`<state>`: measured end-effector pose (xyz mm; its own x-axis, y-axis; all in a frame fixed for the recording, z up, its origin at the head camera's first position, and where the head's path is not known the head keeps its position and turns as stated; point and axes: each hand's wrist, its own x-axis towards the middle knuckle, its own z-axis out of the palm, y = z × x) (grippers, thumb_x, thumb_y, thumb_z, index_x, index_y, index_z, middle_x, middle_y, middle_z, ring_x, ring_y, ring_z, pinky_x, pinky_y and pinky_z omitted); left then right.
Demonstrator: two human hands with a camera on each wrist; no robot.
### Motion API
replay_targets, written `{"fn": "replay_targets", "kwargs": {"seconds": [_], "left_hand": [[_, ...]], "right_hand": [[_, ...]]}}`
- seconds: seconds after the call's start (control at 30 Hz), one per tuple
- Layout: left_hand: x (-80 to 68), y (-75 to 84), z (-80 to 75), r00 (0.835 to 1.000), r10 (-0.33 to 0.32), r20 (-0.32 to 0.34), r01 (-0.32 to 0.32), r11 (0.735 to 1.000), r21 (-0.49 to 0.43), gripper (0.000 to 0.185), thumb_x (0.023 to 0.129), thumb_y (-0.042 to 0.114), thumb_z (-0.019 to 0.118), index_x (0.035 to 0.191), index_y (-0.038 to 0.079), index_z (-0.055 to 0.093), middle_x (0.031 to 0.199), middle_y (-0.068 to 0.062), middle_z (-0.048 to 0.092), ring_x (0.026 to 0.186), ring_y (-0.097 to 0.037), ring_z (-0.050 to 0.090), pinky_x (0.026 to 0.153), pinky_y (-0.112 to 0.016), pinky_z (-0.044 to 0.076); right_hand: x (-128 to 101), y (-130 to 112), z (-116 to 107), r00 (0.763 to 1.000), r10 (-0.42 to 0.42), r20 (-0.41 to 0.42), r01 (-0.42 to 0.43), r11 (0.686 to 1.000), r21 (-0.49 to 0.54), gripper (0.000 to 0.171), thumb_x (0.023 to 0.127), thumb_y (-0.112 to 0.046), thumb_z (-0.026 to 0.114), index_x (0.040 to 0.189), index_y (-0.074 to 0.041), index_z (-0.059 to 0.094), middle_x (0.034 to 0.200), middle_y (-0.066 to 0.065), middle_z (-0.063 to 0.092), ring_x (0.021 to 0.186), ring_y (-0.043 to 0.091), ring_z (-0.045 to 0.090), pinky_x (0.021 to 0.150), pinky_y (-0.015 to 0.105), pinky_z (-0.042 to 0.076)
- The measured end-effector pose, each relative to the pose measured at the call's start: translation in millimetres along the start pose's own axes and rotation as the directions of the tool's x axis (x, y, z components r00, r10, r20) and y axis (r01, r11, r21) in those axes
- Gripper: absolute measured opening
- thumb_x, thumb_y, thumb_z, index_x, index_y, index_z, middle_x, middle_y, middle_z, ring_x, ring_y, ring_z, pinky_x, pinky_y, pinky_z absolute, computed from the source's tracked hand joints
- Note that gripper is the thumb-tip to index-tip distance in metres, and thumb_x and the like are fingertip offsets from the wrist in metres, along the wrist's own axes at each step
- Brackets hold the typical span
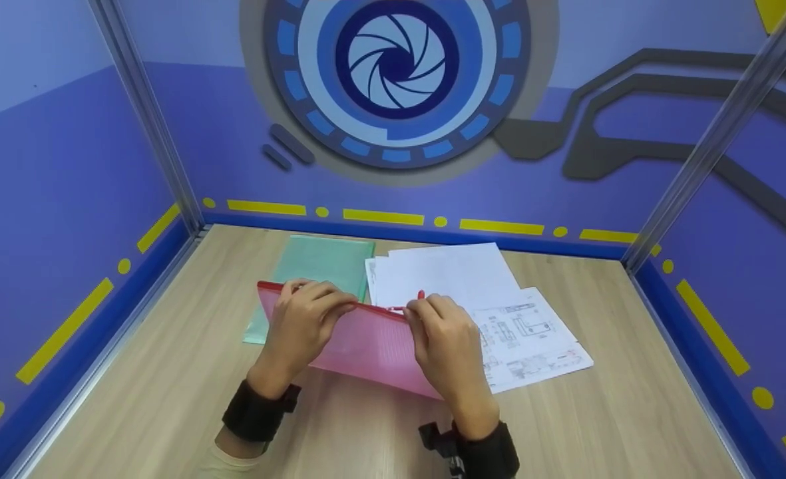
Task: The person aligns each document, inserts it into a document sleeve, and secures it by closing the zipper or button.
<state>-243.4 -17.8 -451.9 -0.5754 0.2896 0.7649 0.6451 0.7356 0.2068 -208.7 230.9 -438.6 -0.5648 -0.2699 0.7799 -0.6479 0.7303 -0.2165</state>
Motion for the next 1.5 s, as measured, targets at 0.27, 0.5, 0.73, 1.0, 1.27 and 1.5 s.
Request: {"fn": "replay_targets", "kwargs": {"seconds": [0.27,0.5,0.73,1.0,1.27,1.5], "left_hand": [[0.7,-3.5,-1.5,0.999,-0.032,-0.004,0.032,0.999,-0.020,0.012,0.099,0.030,0.075,0.103,0.023,0.085,0.092,0.007,0.074,0.094,-0.015,0.071,0.098,-0.047,0.048],[-1.8,-11.3,-5.1,0.997,-0.072,-0.030,0.071,0.997,-0.035,0.014,0.099,0.030,0.075,0.105,0.021,0.085,0.093,0.006,0.074,0.094,-0.015,0.071,0.097,-0.047,0.048],[-2.2,-17.4,-7.2,0.996,-0.078,-0.054,0.076,0.996,-0.039,0.013,0.100,0.027,0.074,0.103,0.020,0.084,0.092,0.006,0.074,0.093,-0.015,0.072,0.095,-0.046,0.047],[-2.1,-17.4,-5.3,0.995,-0.094,-0.037,0.093,0.995,-0.035,0.012,0.099,0.026,0.075,0.103,0.019,0.084,0.093,0.006,0.074,0.095,-0.016,0.072,0.097,-0.047,0.047],[-2.5,-16.8,-6.1,0.993,-0.114,-0.012,0.113,0.993,-0.021,0.013,0.100,0.027,0.074,0.104,0.021,0.084,0.094,0.007,0.074,0.096,-0.015,0.072,0.098,-0.047,0.047],[-2.0,-14.5,-8.2,0.991,-0.126,0.044,0.126,0.992,-0.008,0.015,0.101,0.031,0.072,0.104,0.020,0.082,0.095,0.005,0.074,0.098,-0.017,0.072,0.099,-0.048,0.046]], "right_hand": [[0,1,-1,1.000,-0.009,-0.006,0.009,1.000,-0.020,0.014,0.090,0.001,0.082,0.101,-0.004,0.076,0.091,0.006,0.069,0.082,0.014,0.064,0.072,0.024,0.058],[0,4,-4,0.999,0.010,-0.040,-0.011,1.000,-0.026,0.011,0.091,0.001,0.080,0.101,-0.003,0.076,0.090,0.005,0.069,0.080,0.016,0.064,0.070,0.027,0.054],[0,7,-6,0.998,-0.007,-0.063,0.006,1.000,-0.012,0.013,0.090,0.002,0.081,0.101,-0.002,0.076,0.090,0.006,0.070,0.079,0.016,0.066,0.070,0.031,0.055],[-1,9,-7,0.999,0.030,-0.031,-0.031,0.999,-0.025,0.013,0.091,0.001,0.080,0.103,-0.003,0.076,0.092,0.006,0.070,0.082,0.016,0.066,0.075,0.022,0.055],[-1,12,-9,0.998,0.048,-0.032,-0.049,0.999,-0.025,0.013,0.091,0.001,0.081,0.102,-0.003,0.076,0.092,0.005,0.071,0.083,0.014,0.067,0.074,0.022,0.056],[-2,15,-12,0.997,0.059,-0.056,-0.060,0.998,-0.015,0.013,0.090,0.003,0.081,0.101,-0.003,0.076,0.090,0.006,0.070,0.077,0.013,0.062,0.070,0.017,0.050]]}}
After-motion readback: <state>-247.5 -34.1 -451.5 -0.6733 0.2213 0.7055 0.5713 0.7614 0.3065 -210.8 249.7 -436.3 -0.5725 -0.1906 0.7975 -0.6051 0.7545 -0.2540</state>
